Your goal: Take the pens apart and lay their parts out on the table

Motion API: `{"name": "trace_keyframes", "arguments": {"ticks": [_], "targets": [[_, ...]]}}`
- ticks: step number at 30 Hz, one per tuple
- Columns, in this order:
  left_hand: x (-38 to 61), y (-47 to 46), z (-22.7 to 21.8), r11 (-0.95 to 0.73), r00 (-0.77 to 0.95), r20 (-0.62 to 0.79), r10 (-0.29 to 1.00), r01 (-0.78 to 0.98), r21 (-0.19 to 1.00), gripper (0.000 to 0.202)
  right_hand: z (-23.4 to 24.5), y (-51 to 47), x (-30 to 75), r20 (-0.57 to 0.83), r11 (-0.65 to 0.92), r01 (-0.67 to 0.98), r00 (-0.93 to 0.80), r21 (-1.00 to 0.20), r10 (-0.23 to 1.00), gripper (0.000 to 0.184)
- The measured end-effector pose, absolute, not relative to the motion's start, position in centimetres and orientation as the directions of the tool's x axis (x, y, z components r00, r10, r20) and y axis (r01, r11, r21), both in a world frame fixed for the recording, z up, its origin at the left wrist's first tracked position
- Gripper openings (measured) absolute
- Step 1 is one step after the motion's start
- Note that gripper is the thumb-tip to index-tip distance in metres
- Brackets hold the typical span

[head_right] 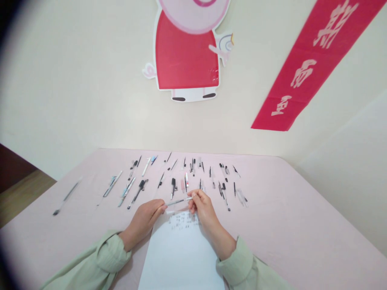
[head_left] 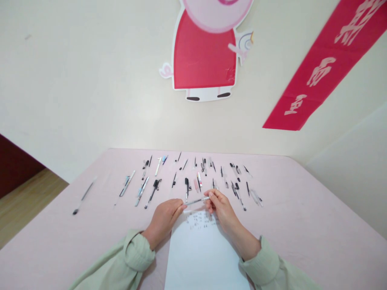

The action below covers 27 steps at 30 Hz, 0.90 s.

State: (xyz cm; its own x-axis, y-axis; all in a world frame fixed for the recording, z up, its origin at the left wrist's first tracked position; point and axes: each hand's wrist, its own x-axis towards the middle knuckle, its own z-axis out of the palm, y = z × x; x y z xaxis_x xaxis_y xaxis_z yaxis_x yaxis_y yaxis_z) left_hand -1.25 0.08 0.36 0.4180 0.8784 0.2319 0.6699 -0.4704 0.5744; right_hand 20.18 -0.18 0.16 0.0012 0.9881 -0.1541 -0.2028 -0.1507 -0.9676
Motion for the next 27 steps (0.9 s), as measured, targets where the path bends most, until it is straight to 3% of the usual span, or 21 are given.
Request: {"name": "trace_keyframes", "arguments": {"ticks": [7, 10, 13, 20, 24, 27], "targets": [[-1.0, 0.0, 0.2, -0.272, 0.285, 0.117, 0.951, 0.598, 0.754, 0.051, -0.1, -0.1, 20.0, -0.127, -0.124, -0.221, 0.001, -0.967, 0.992, 0.035], [-0.9, -0.1, 0.7, -0.310, 0.267, 0.180, 0.947, 0.603, 0.735, 0.031, -0.2, 0.0, 20.1, -0.135, -0.130, -0.248, 0.005, -0.960, 0.991, 0.036], [-0.9, -0.2, 1.1, -0.353, 0.292, 0.213, 0.932, 0.606, 0.713, 0.023, -0.2, 0.0, 20.2, -0.146, -0.142, -0.258, -0.005, -0.956, 0.989, 0.034], [-1.2, -0.2, 0.8, -0.367, 0.316, 0.205, 0.926, 0.633, 0.682, 0.045, -0.1, -0.1, 20.2, -0.147, -0.146, -0.219, -0.013, -0.965, 0.989, 0.033], [-1.1, -0.2, 0.8, -0.380, 0.320, 0.220, 0.921, 0.622, 0.685, 0.028, 0.0, -0.1, 20.1, -0.146, -0.145, -0.214, -0.010, -0.966, 0.989, 0.032], [-1.0, -0.2, 0.9, -0.404, 0.354, 0.218, 0.910, 0.629, 0.664, 0.026, 0.1, -0.2, 20.1, -0.144, -0.143, -0.211, -0.010, -0.967, 0.990, 0.033]]}}
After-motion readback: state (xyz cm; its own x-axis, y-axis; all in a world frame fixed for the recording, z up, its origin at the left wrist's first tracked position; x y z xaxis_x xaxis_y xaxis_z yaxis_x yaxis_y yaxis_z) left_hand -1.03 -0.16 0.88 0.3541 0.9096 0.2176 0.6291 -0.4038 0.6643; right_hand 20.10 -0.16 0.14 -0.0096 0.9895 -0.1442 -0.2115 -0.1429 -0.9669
